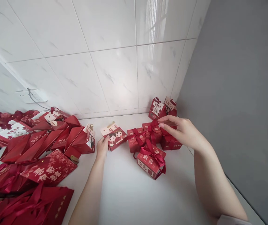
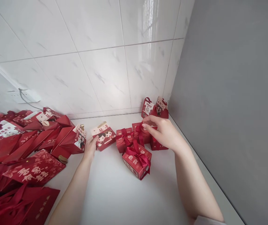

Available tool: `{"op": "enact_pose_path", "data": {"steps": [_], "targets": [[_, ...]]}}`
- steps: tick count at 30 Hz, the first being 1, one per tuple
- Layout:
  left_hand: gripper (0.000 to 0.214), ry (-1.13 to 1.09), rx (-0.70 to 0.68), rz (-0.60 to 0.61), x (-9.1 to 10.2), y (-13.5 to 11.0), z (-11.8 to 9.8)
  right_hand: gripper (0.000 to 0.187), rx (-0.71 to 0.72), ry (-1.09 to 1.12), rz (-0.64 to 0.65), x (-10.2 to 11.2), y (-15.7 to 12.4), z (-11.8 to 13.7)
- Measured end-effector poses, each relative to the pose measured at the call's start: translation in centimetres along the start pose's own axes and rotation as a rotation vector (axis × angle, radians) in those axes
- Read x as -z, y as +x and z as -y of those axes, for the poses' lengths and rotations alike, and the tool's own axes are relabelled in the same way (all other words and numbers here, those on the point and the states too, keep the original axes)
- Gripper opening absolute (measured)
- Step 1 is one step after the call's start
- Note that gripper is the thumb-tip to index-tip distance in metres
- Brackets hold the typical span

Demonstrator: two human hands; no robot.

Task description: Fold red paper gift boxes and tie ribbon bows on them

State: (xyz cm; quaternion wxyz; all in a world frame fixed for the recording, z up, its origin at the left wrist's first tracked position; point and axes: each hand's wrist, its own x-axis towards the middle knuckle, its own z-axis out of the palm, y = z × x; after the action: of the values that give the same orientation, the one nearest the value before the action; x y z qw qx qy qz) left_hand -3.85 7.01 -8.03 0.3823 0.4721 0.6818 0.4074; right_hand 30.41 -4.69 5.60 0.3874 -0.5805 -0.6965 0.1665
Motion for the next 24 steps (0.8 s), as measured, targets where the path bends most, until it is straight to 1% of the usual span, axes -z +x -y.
{"op": "enact_pose_path", "data": {"steps": [2, 3, 5, 6, 8, 11, 14, 16, 18, 20, 22, 24], "targets": [[0.042, 0.076, -0.153, -0.066, -0.9, 0.7, -0.9, 0.026, -0.01, -0.006, -0.039, 0.7, -0.2, -0.2], [0.041, 0.136, -0.239, -0.077, -1.4, 1.1, -1.3, 0.026, -0.02, -0.014, -0.055, 0.9, -0.3, -0.4], [0.036, 0.25, -0.39, -0.049, -2.6, 1.9, -1.9, 0.026, -0.036, -0.035, -0.075, 1.1, -0.2, -0.8], [0.034, 0.283, -0.437, -0.015, -3.4, 2.3, -2.1, 0.025, -0.04, -0.048, -0.077, 1.0, -0.1, -1.0], [0.03, 0.288, -0.472, 0.067, -5.0, 3.1, -2.5, 0.025, -0.04, -0.075, -0.061, 0.8, 0.1, -1.2], [0.031, 0.277, -0.501, 0.198, -7.6, 4.3, -3.3, 0.025, -0.035, -0.093, -0.018, 0.5, 0.3, -1.2], [0.032, 0.25, -0.479, 0.363, -10.0, 5.6, -4.6, 0.025, -0.035, -0.082, -0.006, 0.6, 0.2, -0.9], [0.034, 0.216, -0.447, 0.474, -11.0, 6.3, -5.3, 0.024, -0.047, -0.079, -0.006, 0.9, -0.1, -0.9], [0.04, 0.166, -0.411, 0.557, -11.3, 6.7, -5.8, 0.025, -0.071, -0.086, 0.009, 1.3, -0.4, -1.0], [0.048, 0.116, -0.369, 0.599, -10.8, 6.4, -6.0, 0.026, -0.099, -0.093, 0.048, 1.7, -0.7, -1.3], [0.057, 0.08, -0.327, 0.609, -9.8, 5.5, -6.1, 0.025, -0.116, -0.098, 0.102, 1.9, -1.0, -1.7], [0.062, 0.047, -0.334, 0.616, -8.3, 3.9, -6.1, 0.025, -0.114, -0.103, 0.151, 1.7, -1.3, -2.1]]}}
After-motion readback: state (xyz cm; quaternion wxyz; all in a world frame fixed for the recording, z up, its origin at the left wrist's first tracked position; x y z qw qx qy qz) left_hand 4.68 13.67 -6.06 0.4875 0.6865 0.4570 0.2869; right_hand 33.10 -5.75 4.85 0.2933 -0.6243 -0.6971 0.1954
